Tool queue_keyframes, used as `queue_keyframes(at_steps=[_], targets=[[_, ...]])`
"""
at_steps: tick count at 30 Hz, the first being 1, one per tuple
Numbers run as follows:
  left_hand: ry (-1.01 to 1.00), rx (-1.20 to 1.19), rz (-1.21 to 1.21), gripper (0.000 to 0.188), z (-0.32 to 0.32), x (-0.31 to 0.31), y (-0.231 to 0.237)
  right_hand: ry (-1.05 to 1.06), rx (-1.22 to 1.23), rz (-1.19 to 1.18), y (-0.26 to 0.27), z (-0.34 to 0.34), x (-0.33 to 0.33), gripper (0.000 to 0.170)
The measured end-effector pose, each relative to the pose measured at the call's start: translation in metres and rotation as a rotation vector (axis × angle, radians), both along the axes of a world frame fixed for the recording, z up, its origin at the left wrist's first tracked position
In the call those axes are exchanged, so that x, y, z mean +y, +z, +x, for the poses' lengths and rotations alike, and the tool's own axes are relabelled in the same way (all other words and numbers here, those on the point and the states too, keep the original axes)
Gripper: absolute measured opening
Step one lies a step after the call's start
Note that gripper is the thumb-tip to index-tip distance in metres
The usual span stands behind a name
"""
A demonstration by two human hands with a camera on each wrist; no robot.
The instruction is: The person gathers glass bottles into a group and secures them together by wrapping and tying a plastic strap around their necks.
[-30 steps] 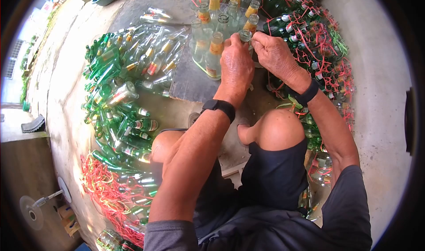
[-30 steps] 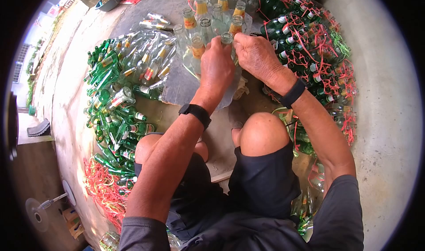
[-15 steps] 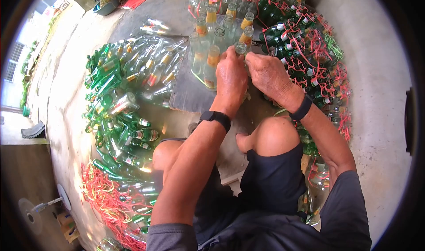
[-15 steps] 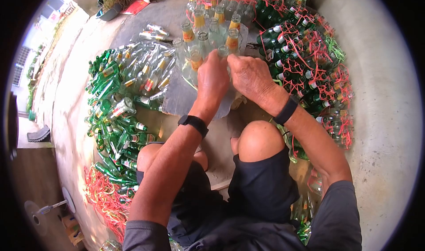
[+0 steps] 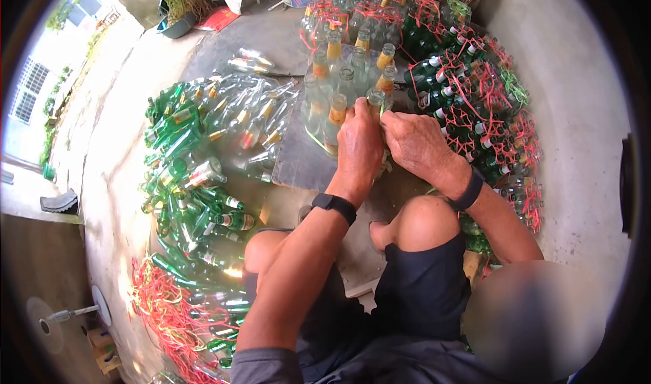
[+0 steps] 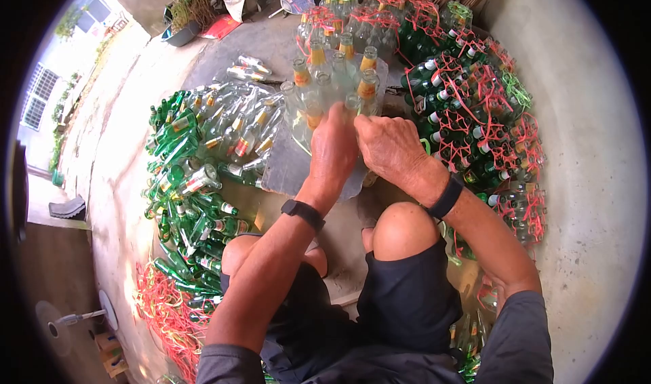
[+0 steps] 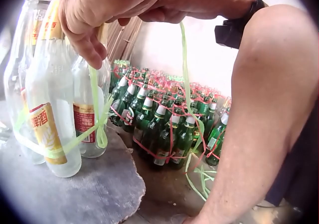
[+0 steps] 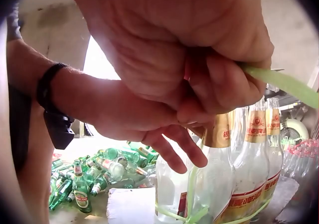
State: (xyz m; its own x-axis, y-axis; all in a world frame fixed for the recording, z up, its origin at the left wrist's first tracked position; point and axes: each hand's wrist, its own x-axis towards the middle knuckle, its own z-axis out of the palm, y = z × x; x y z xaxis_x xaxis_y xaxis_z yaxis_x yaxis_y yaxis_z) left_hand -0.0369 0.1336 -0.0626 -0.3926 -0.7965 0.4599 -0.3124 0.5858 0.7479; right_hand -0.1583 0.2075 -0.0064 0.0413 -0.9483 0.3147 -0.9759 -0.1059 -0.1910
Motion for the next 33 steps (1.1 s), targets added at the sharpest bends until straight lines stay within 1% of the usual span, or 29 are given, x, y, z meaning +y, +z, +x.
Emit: queue_keyframes(at_steps=[2,3,5,6,8,12,15,17,18,20,24,26,27,30,31,33], targets=[[-0.01,-0.06,0.066,0.034,0.003,0.003,0.005,0.014,-0.018,-0.01,0.003,0.002,0.001,0.008],[-0.014,-0.059,0.064,0.034,0.005,0.003,0.004,0.009,-0.018,-0.012,0.002,0.002,0.0,0.008],[-0.022,-0.038,-0.036,0.041,0.007,0.004,0.002,0.019,-0.006,-0.04,-0.001,0.001,0.0,0.007],[-0.026,-0.037,-0.036,0.041,0.008,0.006,0.004,0.015,-0.005,-0.04,0.0,0.0,0.001,0.007],[-0.014,-0.037,0.007,0.047,0.012,0.01,0.008,0.014,-0.008,-0.038,0.002,0.001,0.001,0.008],[0.004,-0.025,0.033,0.044,0.016,0.016,0.016,0.032,-0.012,-0.043,0.002,-0.002,0.001,0.007],[-0.007,-0.087,0.061,0.045,0.022,0.016,0.024,0.038,-0.026,-0.049,0.006,0.001,0.002,0.007],[-0.027,-0.035,-0.023,0.039,0.023,0.016,0.025,0.05,-0.025,-0.047,0.007,0.001,0.002,0.007],[-0.027,-0.036,-0.021,0.039,0.024,0.015,0.026,0.049,-0.026,-0.045,0.007,0.002,0.002,0.007],[-0.07,-0.083,-0.032,0.031,0.026,0.015,0.027,0.063,-0.055,-0.078,0.008,0.002,0.001,0.007],[-0.074,-0.154,-0.108,0.025,0.029,0.008,0.02,0.078,-0.108,-0.062,0.011,-0.003,0.0,0.009],[-0.091,-0.123,-0.096,0.018,0.03,0.007,0.023,0.083,-0.219,-0.081,0.014,-0.005,0.0,0.011],[-0.092,-0.123,-0.093,0.018,0.029,0.006,0.023,0.082,-0.22,-0.078,0.016,-0.007,-0.001,0.011],[-0.093,-0.122,-0.075,0.015,0.03,0.004,0.022,0.025,-0.369,0.041,0.027,-0.011,-0.004,0.016],[-0.105,-0.1,-0.089,0.012,0.029,0.002,0.021,0.021,-0.372,0.049,0.028,-0.012,-0.006,0.016],[-0.128,-0.081,-0.086,0.01,0.027,-0.002,0.019,0.071,-0.508,0.087,0.026,-0.02,-0.011,0.019]])
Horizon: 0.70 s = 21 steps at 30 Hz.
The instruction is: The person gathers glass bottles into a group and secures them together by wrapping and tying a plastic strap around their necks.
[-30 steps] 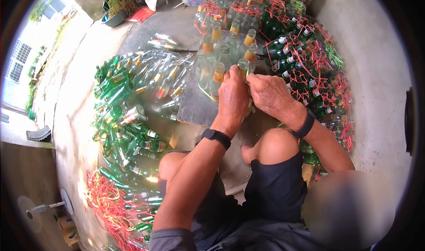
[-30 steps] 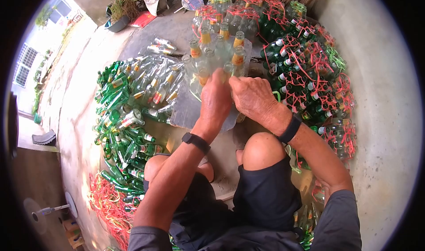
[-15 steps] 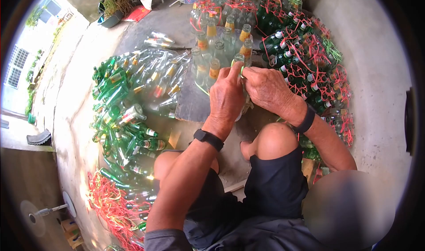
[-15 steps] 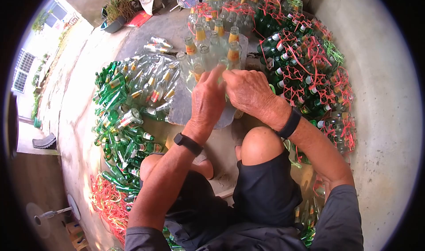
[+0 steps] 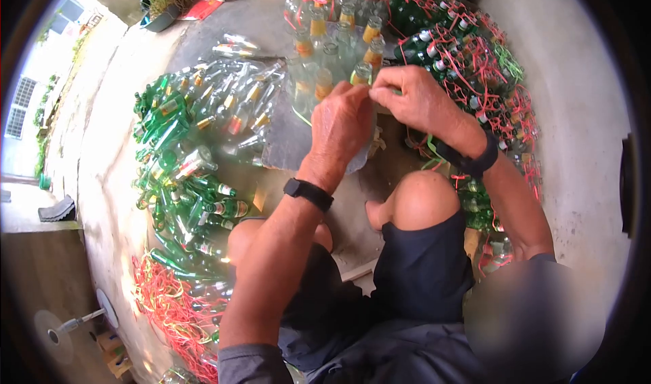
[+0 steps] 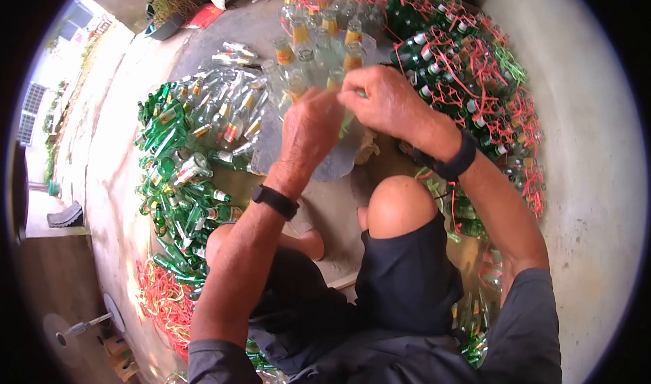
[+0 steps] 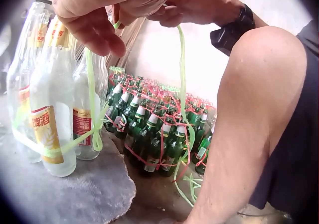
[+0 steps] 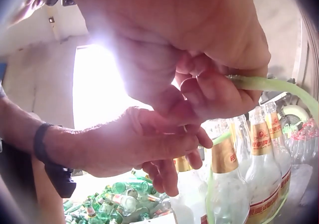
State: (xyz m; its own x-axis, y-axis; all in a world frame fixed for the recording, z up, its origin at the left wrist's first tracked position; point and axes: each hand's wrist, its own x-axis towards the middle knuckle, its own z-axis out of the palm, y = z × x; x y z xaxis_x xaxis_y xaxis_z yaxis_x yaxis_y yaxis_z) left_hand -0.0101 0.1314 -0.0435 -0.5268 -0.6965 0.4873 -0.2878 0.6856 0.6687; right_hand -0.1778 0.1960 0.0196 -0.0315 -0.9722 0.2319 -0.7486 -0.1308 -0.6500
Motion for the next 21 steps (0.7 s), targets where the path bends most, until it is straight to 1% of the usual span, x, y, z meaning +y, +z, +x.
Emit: queue_keyframes(at_steps=[1,2,3,5,7,8,9,10,12,14,15,16,17,18,19,20,21], targets=[[-0.019,-0.006,-0.009,0.009,0.001,-0.002,0.0,0.023,0.012,-0.045,-0.003,-0.005,-0.004,0.021],[-0.044,-0.014,-0.012,0.009,0.002,-0.003,-0.001,0.039,0.009,-0.026,-0.004,-0.01,-0.007,0.022],[-0.052,-0.023,-0.052,0.007,0.0,-0.006,-0.004,0.042,-0.007,0.017,-0.004,-0.013,-0.009,0.024],[-0.036,-0.027,-0.042,0.007,-0.003,-0.005,-0.004,0.016,-0.025,0.077,-0.004,-0.017,-0.008,0.025],[-0.044,-0.024,-0.054,0.007,-0.005,-0.007,-0.005,0.039,-0.114,0.146,0.0,-0.021,-0.009,0.027],[-0.046,-0.051,0.006,0.008,-0.004,-0.007,-0.005,0.023,-0.112,0.15,0.003,-0.022,-0.007,0.027],[-0.047,-0.079,0.064,0.01,-0.004,-0.007,-0.005,0.054,-0.144,0.152,0.007,-0.023,-0.004,0.028],[-0.06,-0.076,0.068,0.01,-0.004,-0.008,-0.006,0.087,-0.178,0.154,0.013,-0.023,-0.002,0.028],[-0.055,-0.05,0.145,0.011,-0.005,-0.008,-0.007,0.068,-0.185,0.186,0.029,-0.026,0.009,0.028],[-0.071,-0.021,0.177,0.013,-0.005,-0.009,-0.008,0.048,-0.257,0.323,0.045,-0.029,0.018,0.024],[-0.055,-0.036,0.21,0.013,-0.005,-0.009,-0.008,0.004,-0.311,0.382,0.05,-0.033,0.022,0.023],[-0.036,-0.053,0.243,0.014,-0.005,-0.01,-0.008,0.001,-0.311,0.383,0.069,-0.03,0.026,0.023],[-0.033,-0.046,0.26,0.015,-0.005,-0.01,-0.009,-0.082,-0.345,0.47,0.095,-0.023,0.033,0.023],[-0.034,-0.046,0.261,0.015,-0.005,-0.008,-0.007,-0.165,-0.379,0.555,0.109,-0.02,0.037,0.023],[-0.053,-0.031,0.343,0.016,-0.004,-0.007,-0.004,-0.068,-0.433,0.542,0.101,-0.034,0.041,0.017],[-0.069,-0.013,0.422,0.017,-0.003,-0.007,-0.002,-0.064,-0.43,0.539,0.102,-0.039,0.048,0.017],[-0.062,-0.01,0.416,0.017,-0.002,-0.006,-0.002,-0.061,-0.389,0.475,0.103,-0.041,0.054,0.02]])
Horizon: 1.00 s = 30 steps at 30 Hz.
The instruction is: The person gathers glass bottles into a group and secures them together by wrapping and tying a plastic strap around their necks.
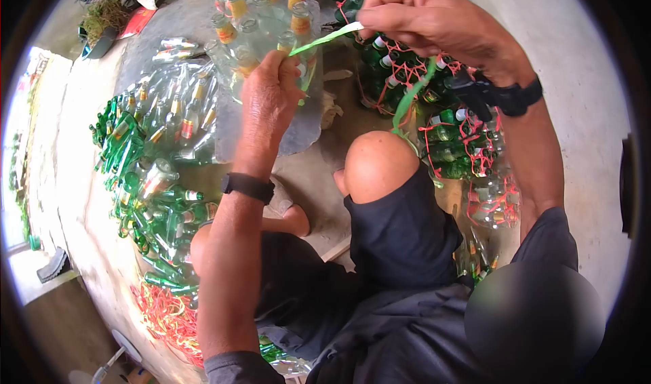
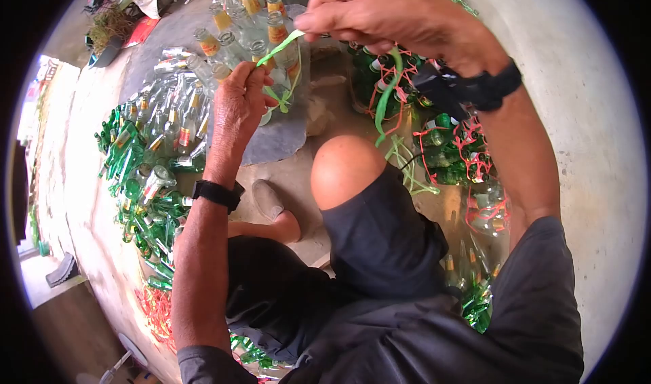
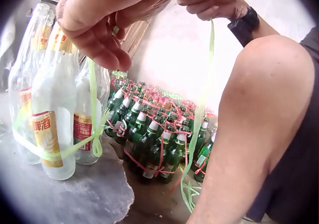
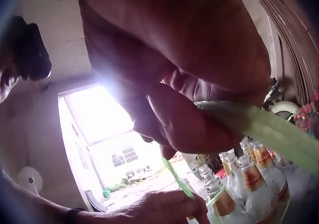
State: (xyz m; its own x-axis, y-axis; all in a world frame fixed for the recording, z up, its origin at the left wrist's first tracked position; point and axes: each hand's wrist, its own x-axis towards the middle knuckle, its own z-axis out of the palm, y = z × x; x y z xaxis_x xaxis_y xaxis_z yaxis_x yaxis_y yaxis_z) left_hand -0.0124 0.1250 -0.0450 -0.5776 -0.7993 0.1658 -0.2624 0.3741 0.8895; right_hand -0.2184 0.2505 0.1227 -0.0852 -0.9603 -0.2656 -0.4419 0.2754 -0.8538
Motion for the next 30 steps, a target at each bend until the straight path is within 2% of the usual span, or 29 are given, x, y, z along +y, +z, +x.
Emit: queue_keyframes(at_steps=[3,6,8,15,19,20,21,23,25,28,29,30], targets=[[-0.034,0.019,0.171,0.026,-0.001,-0.004,-0.001,0.028,0.058,-0.099,0.016,-0.006,0.012,0.022],[-0.001,0.083,0.256,0.026,0.0,0.001,0.007,0.105,-0.081,-0.072,0.033,-0.02,0.017,0.021],[-0.012,0.167,0.418,0.026,0.0,0.003,0.013,0.108,-0.185,-0.132,0.037,-0.029,0.014,0.028],[0.058,0.339,0.662,0.031,0.001,0.007,0.02,0.17,-0.135,-0.248,0.053,-0.064,-0.019,0.022],[0.086,0.396,0.716,0.032,0.002,0.013,0.028,0.131,-0.134,-0.287,0.061,-0.053,-0.051,0.026],[0.094,0.412,0.725,0.032,0.002,0.015,0.031,0.006,-0.202,-0.319,0.059,-0.043,-0.054,0.018],[0.097,0.412,0.724,0.032,0.001,0.016,0.029,0.009,-0.203,-0.319,0.056,-0.043,-0.063,0.018],[0.152,0.465,0.701,0.031,0.0,0.017,0.027,0.124,-0.14,-0.384,0.044,-0.045,-0.085,0.018],[0.174,0.484,0.715,0.031,-0.001,0.018,0.027,0.115,-0.072,-0.436,0.035,-0.026,-0.103,0.018],[0.194,0.498,0.733,0.032,0.005,0.019,0.027,0.075,0.178,-0.395,0.03,-0.001,-0.125,0.021],[0.189,0.494,0.735,0.034,0.007,0.018,0.027,0.079,0.175,-0.396,0.028,0.005,-0.132,0.021],[0.193,0.492,0.734,0.034,0.008,0.018,0.024,0.147,0.221,-0.436,0.025,0.008,-0.14,0.021]])
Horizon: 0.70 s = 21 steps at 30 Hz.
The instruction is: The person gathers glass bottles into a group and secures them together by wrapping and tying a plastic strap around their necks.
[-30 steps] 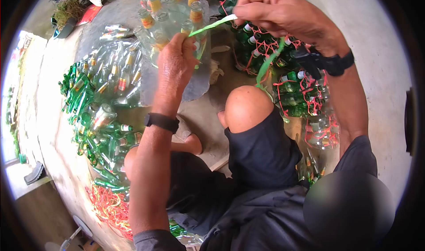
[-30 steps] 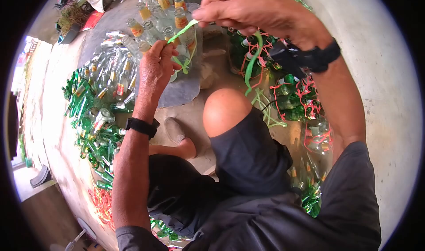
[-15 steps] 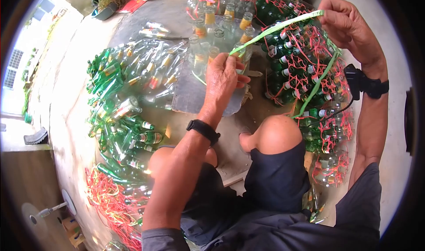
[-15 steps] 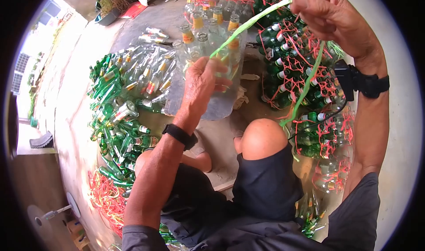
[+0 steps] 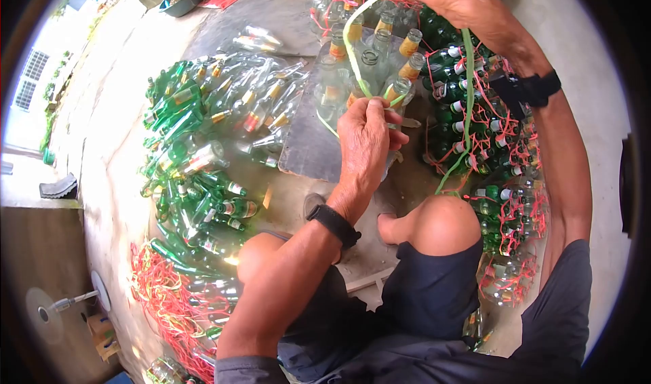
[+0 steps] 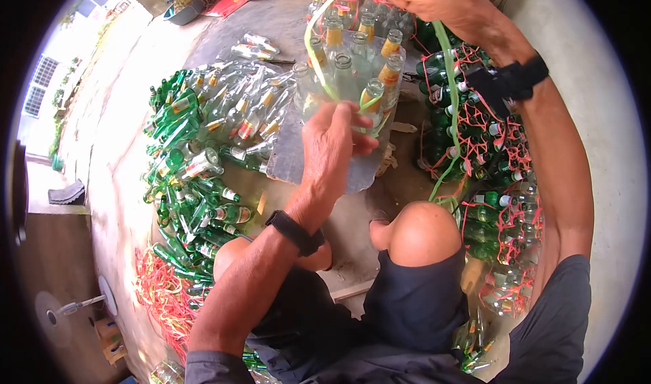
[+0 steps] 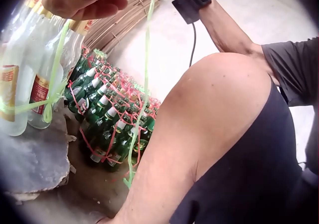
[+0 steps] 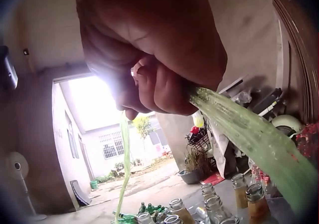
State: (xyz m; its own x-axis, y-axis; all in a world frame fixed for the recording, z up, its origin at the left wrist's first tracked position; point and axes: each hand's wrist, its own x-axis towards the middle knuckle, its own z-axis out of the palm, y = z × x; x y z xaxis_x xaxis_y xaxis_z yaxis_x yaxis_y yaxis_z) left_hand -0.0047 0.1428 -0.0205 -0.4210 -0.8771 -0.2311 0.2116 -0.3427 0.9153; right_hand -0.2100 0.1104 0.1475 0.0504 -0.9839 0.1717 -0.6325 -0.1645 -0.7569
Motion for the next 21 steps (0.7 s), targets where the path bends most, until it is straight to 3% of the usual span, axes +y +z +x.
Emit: queue_keyframes(at_steps=[3,5,7,9,11,13,14,17,19,21], targets=[[0.044,0.018,0.041,0.034,0.001,-0.002,-0.005,0.099,0.088,-0.052,-0.006,0.016,-0.021,0.021],[0.075,0.019,0.074,0.034,0.002,-0.003,-0.005,-0.037,0.238,0.028,-0.004,0.041,-0.024,0.02],[0.081,0.025,0.087,0.034,0.002,-0.003,-0.007,0.068,0.165,0.039,-0.03,0.028,-0.054,0.02],[0.085,0.031,0.103,0.034,0.002,-0.005,-0.009,0.31,0.141,-0.098,-0.046,0.029,-0.074,0.022],[0.102,0.034,0.147,0.035,0.004,-0.006,-0.01,0.329,0.204,-0.143,-0.056,0.032,-0.086,0.023],[0.099,0.024,0.159,0.036,0.005,-0.007,-0.013,0.257,0.199,0.078,-0.059,0.04,-0.091,0.021],[0.092,0.018,0.168,0.036,0.006,-0.009,-0.013,0.261,0.198,0.077,-0.062,0.04,-0.095,0.021],[0.081,-0.021,0.19,0.038,0.007,-0.012,-0.011,0.331,0.339,-0.009,-0.088,0.028,-0.119,0.022],[0.084,-0.026,0.183,0.038,0.007,-0.012,-0.011,0.435,0.372,-0.325,-0.114,0.02,-0.138,0.029],[0.082,-0.028,0.173,0.038,0.007,-0.013,-0.011,0.391,0.38,-0.263,-0.112,0.015,-0.135,0.029]])
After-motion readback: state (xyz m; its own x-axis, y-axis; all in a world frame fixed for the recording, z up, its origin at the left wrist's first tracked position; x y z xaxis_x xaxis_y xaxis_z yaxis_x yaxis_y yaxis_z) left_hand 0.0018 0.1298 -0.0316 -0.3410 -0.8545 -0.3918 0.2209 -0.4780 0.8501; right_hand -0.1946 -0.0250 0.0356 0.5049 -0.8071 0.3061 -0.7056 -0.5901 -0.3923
